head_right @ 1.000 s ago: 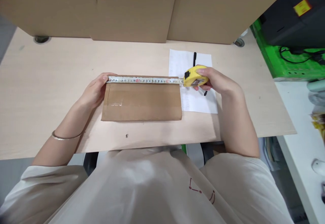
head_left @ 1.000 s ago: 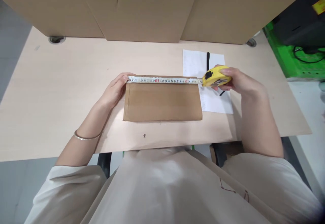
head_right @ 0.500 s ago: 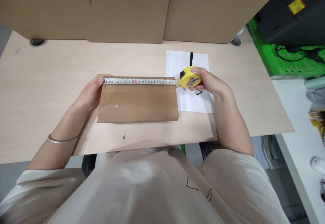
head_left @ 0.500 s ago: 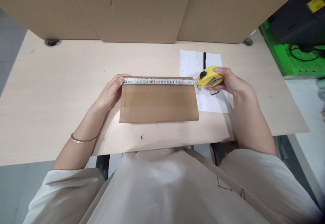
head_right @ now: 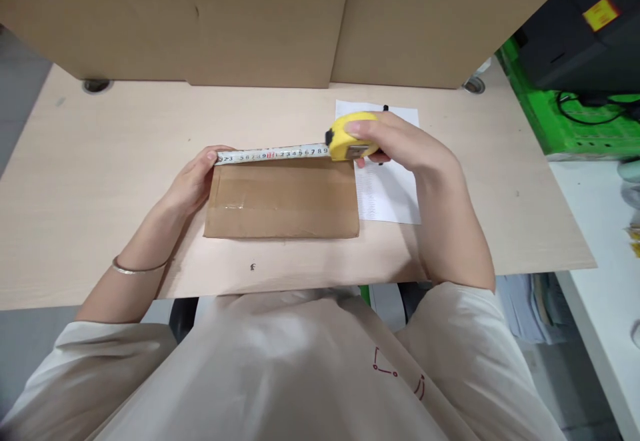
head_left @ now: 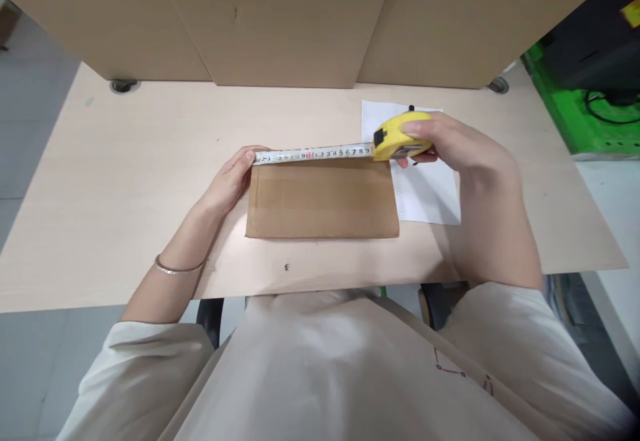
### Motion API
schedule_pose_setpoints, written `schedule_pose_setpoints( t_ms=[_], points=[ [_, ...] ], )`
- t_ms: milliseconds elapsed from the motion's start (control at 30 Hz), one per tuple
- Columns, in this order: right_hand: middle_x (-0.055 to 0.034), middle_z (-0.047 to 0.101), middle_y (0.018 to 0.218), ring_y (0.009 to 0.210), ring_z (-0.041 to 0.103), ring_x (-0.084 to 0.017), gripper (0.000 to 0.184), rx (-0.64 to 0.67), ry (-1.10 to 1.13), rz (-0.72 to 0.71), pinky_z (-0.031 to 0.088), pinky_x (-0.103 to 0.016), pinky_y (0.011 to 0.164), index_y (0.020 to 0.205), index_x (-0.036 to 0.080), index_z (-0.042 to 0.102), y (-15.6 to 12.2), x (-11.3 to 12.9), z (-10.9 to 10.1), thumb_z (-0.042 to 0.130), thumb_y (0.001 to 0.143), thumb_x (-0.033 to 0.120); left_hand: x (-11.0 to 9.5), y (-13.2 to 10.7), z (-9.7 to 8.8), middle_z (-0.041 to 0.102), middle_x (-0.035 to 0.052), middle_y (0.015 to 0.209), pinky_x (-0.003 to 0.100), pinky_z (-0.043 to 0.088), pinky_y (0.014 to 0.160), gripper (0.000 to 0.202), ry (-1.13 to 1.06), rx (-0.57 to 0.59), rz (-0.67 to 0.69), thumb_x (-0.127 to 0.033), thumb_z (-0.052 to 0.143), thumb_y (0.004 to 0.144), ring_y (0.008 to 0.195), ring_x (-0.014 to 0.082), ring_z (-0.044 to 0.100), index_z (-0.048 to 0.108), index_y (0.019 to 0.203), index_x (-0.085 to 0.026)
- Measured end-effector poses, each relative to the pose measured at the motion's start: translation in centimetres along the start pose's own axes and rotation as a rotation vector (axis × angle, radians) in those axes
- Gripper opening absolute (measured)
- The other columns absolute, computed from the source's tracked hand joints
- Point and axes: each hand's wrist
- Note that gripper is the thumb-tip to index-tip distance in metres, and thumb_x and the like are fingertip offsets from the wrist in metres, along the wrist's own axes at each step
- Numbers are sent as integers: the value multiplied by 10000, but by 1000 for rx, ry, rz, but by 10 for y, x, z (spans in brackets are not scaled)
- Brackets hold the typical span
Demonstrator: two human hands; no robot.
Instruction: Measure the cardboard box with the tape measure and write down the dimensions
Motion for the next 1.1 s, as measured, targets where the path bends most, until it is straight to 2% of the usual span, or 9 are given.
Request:
schedule_pose_setpoints(
  t_ms=[233,367,533,633,733,800,900,1000,1100],
  points=[
    [-86,773,1066,1032,724,-314,449,108,-359,-225,520,-356,809,1061,249,713,32,68,82,1036,871,495,5,2,-3,896,132,1472,500,635,1313,777,-34,26,3,-939,885,976,1425,350,810,840,1330,-249],
    [-122,769,1127,1158,712,-381,469,107,-576,-428,555,-414,923,1141,247,662,50,78,122,999,869,429,10,7,-6,917,139,1423,526,644,1334,816,-43,61,7,-992,848,962,1428,375,832,846,1330,-264],
    [-141,744,1154,1239,682,-421,512,122,-715,-582,555,-491,1076,1239,219,662,71,78,142,972,879,411,16,12,-6,917,193,1402,562,612,1408,907,-19,107,47,-1094,694,991,1642,438,760,848,1286,-251],
    [-163,754,1216,1275,684,-446,558,79,-728,-622,540,-558,1165,1272,211,677,72,69,140,979,880,470,18,12,-6,912,172,1468,596,580,1455,917,-29,92,41,-1107,584,1032,1757,444,679,839,1297,-268],
    [-199,766,1314,1334,702,-482,594,-40,-666,-558,530,-619,1224,1304,209,686,51,52,120,966,896,537,16,14,-21,900,178,1557,653,515,1522,767,-91,112,3,-943,682,1046,1814,474,622,886,1313,-254],
    [-208,772,1365,1359,720,-494,591,-152,-572,-451,543,-632,1219,1313,225,674,25,36,96,935,910,569,14,17,-41,863,180,1658,701,422,1585,693,-121,194,-49,-745,881,906,1853,513,569,920,1387,-247],
    [-185,812,1363,1263,764,-466,573,-321,-370,-184,583,-602,1099,1268,283,626,-20,7,60,893,907,638,8,23,-71,688,120,1917,712,316,1636,965,-48,399,-125,-398,1096,664,1942,516,438,867,1600,-341],
    [-134,797,1066,986,737,-399,516,-489,-287,134,542,-532,887,1069,315,583,-53,-19,41,817,911,747,2,28,-83,586,135,2000,712,400,1591,1181,92,524,-96,-259,1185,615,1960,487,417,776,1715,-397],
    [-117,765,956,923,694,-353,456,-404,-167,234,489,-481,825,974,299,614,-69,-32,45,773,927,724,-2,28,-78,679,161,1907,729,535,1498,1211,155,493,-30,-326,1238,584,1865,499,567,779,1702,-397]
  ],
)
Point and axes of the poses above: each hand's wrist, its own y-axis towards the middle knuckle, its own z-axis out of the palm, x = y × z
